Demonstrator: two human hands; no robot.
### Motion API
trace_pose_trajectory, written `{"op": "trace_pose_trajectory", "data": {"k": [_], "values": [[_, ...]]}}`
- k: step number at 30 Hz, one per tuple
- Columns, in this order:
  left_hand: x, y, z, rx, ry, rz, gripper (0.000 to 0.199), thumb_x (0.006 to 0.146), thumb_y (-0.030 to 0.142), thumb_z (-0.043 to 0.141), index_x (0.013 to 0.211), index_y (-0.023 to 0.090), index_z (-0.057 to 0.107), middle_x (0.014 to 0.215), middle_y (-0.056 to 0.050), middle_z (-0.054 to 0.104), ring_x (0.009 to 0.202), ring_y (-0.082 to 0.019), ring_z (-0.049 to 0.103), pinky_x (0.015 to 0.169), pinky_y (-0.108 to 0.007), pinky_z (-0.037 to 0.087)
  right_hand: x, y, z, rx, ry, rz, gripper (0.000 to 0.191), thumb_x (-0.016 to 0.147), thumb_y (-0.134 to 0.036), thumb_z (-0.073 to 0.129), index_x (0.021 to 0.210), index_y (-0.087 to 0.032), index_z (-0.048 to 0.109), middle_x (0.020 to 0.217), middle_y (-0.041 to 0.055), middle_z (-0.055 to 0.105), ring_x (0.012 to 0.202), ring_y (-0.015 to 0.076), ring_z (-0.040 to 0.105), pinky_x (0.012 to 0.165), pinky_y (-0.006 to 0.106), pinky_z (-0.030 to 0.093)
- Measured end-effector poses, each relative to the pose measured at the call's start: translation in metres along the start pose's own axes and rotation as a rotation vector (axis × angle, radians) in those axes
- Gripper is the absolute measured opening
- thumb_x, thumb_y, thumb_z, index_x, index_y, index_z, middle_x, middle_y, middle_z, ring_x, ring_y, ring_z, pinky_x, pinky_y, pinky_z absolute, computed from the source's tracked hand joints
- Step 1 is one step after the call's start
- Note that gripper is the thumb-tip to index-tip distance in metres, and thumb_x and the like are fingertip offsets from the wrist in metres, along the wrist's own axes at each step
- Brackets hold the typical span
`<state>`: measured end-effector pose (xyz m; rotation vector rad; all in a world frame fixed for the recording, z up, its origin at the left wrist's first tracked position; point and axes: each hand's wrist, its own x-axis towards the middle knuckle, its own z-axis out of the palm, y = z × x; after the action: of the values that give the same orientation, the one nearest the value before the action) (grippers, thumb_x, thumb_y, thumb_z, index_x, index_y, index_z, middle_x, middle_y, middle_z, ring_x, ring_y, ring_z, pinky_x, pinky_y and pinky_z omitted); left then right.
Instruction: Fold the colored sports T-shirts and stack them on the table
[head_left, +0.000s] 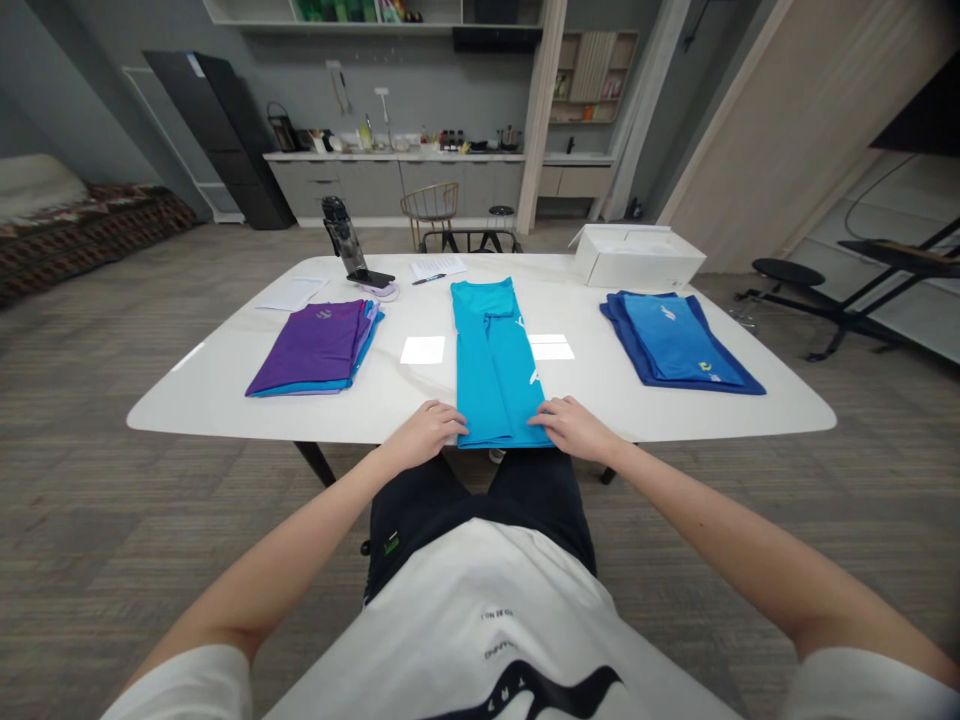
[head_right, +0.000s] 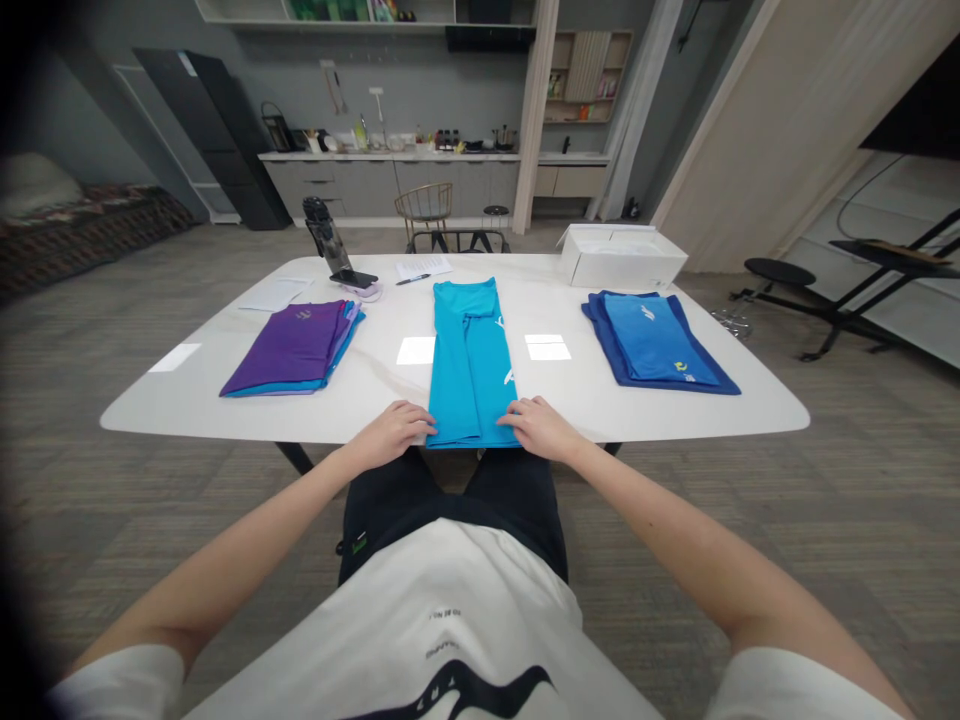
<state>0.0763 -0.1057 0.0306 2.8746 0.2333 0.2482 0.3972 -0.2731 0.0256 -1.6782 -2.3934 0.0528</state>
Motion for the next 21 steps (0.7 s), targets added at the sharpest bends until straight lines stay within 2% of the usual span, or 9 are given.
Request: {"op": "trace_pose_trajectory", "data": {"k": [4, 7, 9, 12, 13, 15, 18, 21], "values": [[0.010, -0.015, 0.000, -0.125, -0.064, 0.113, 0.032, 0.097, 0.018, 0.050, 0.119, 0.029, 0.071, 0.135, -0.006, 0.066, 0.135, -0.021, 0.051, 0.120, -0.043, 0.028, -0.016, 0.026, -0.006, -0.025, -0.067, -0.026, 0.035, 0.097, -0.014, 0.047, 0.121, -0.024, 0.071, 0.116, 0.0112, 0.066, 0.106, 0.0243, 0.060, 0.088, 0.038, 0.040], [0.020, -0.016, 0.001, -0.278, -0.078, 0.128, 0.025, 0.098, 0.029, 0.053, 0.113, 0.028, 0.073, 0.129, -0.008, 0.069, 0.132, -0.021, 0.054, 0.118, -0.039, 0.033, -0.021, 0.032, -0.006, 0.014, -0.083, -0.051, 0.031, 0.101, -0.021, 0.047, 0.120, -0.025, 0.071, 0.117, 0.0112, 0.066, 0.105, 0.0243, 0.060, 0.089, 0.038, 0.044], [0.027, -0.015, 0.001, -0.391, -0.107, 0.094, 0.023, 0.097, 0.034, 0.055, 0.106, 0.026, 0.074, 0.124, -0.009, 0.071, 0.126, -0.021, 0.058, 0.115, -0.037, 0.037, -0.020, 0.030, -0.005, 0.056, -0.073, -0.048, 0.028, 0.102, -0.027, 0.047, 0.114, -0.025, 0.073, 0.117, 0.0112, 0.065, 0.104, 0.0243, 0.060, 0.090, 0.038, 0.045], [0.039, -0.015, 0.001, -0.565, -0.095, -0.081, 0.026, 0.096, 0.040, 0.055, 0.105, 0.024, 0.072, 0.116, -0.008, 0.072, 0.114, -0.020, 0.063, 0.110, -0.036, 0.042, -0.012, 0.026, -0.004, 0.223, -0.005, 0.011, 0.026, 0.102, -0.030, 0.046, 0.107, -0.023, 0.071, 0.117, 0.0108, 0.064, 0.105, 0.0236, 0.060, 0.092, 0.038, 0.047], [0.044, -0.016, 0.001, -0.632, -0.037, -0.158, 0.027, 0.095, 0.042, 0.055, 0.107, 0.023, 0.071, 0.114, -0.007, 0.072, 0.110, -0.020, 0.063, 0.108, -0.035, 0.044, -0.007, 0.027, -0.004, 0.299, 0.044, 0.062, 0.025, 0.101, -0.029, 0.047, 0.107, -0.022, 0.069, 0.115, 0.0105, 0.064, 0.103, 0.0230, 0.061, 0.091, 0.037, 0.048], [0.058, -0.023, 0.001, -0.776, 0.156, -0.301, 0.030, 0.092, 0.044, 0.057, 0.109, 0.020, 0.067, 0.107, -0.005, 0.072, 0.101, -0.019, 0.064, 0.099, -0.033, 0.048, 0.009, 0.033, -0.005, 0.433, 0.170, 0.207, 0.023, 0.098, -0.028, 0.047, 0.109, -0.021, 0.066, 0.107, 0.0090, 0.066, 0.093, 0.0212, 0.062, 0.084, 0.035, 0.050], [0.089, -0.043, 0.000, -0.983, 0.434, -0.461, 0.034, 0.087, 0.044, 0.061, 0.108, 0.018, 0.064, 0.095, -0.004, 0.069, 0.087, -0.016, 0.062, 0.085, -0.029, 0.051, 0.043, 0.055, -0.005, 0.580, 0.365, 0.397, 0.022, 0.093, -0.031, 0.048, 0.104, -0.019, 0.064, 0.095, 0.0056, 0.067, 0.083, 0.0191, 0.060, 0.074, 0.031, 0.049], [0.123, -0.071, 0.001, -1.138, 0.539, -0.667, 0.033, 0.085, 0.042, 0.064, 0.106, 0.017, 0.063, 0.088, -0.002, 0.068, 0.077, -0.013, 0.061, 0.075, -0.026, 0.050, 0.082, 0.083, -0.003, 0.709, 0.446, 0.544, 0.020, 0.090, -0.035, 0.052, 0.096, -0.019, 0.062, 0.081, 0.0021, 0.063, 0.076, 0.0171, 0.057, 0.069, 0.028, 0.046]]}}
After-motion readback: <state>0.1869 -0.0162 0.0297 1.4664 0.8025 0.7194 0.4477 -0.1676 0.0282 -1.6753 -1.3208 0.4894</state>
